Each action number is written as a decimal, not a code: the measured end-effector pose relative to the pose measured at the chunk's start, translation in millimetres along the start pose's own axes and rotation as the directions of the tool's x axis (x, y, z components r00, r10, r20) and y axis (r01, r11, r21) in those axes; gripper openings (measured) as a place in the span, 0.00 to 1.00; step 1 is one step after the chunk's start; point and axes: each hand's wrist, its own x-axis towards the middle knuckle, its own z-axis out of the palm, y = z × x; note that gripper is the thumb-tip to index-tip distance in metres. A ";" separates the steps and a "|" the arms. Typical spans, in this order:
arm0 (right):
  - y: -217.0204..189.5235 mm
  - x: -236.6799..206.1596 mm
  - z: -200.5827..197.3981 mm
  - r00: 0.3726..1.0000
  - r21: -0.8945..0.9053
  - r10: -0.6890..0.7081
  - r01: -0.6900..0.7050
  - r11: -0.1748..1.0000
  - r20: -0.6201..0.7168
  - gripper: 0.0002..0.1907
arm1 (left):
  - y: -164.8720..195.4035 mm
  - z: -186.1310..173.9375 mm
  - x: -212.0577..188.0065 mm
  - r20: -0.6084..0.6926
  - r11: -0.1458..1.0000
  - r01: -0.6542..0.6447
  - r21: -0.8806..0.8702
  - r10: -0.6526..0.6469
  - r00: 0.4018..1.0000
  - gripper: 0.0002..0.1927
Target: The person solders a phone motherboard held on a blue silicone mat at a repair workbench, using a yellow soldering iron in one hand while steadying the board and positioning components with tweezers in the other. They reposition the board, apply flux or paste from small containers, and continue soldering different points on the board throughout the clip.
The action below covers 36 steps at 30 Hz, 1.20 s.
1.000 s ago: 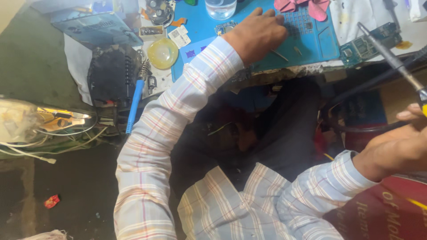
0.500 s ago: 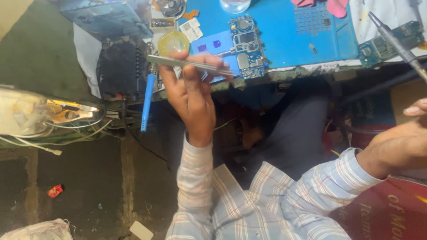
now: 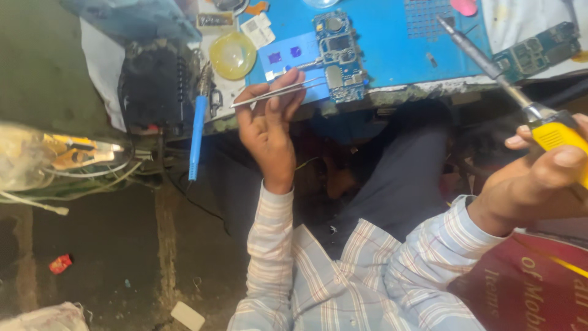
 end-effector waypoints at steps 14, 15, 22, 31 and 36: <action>53.3 -31.1 -37.9 0.986 -0.115 0.132 -0.119 0.986 0.107 0.21 | -8.8 -22.7 6.9 0.049 0.991 0.107 -0.079 -0.103 0.993 0.12; 53.1 -30.5 -38.8 0.983 -0.139 0.133 -0.116 0.983 0.123 0.22 | -8.6 -23.6 5.7 0.062 0.991 0.109 -0.074 -0.104 0.993 0.08; 51.2 -30.2 -36.6 0.982 -0.146 0.093 -0.070 0.987 0.163 0.22 | -4.6 -21.8 6.0 0.084 0.991 0.114 -0.064 -0.109 0.990 0.09; 48.4 -27.6 -32.5 0.986 -0.149 0.101 -0.081 0.985 0.132 0.18 | 0.2 -17.9 4.3 0.120 0.995 0.101 0.009 -0.102 0.988 0.08; 43.0 -26.8 -25.0 0.987 -0.128 0.084 -0.067 0.989 0.136 0.18 | -0.3 -17.6 4.3 0.124 0.995 0.094 0.044 -0.099 0.987 0.08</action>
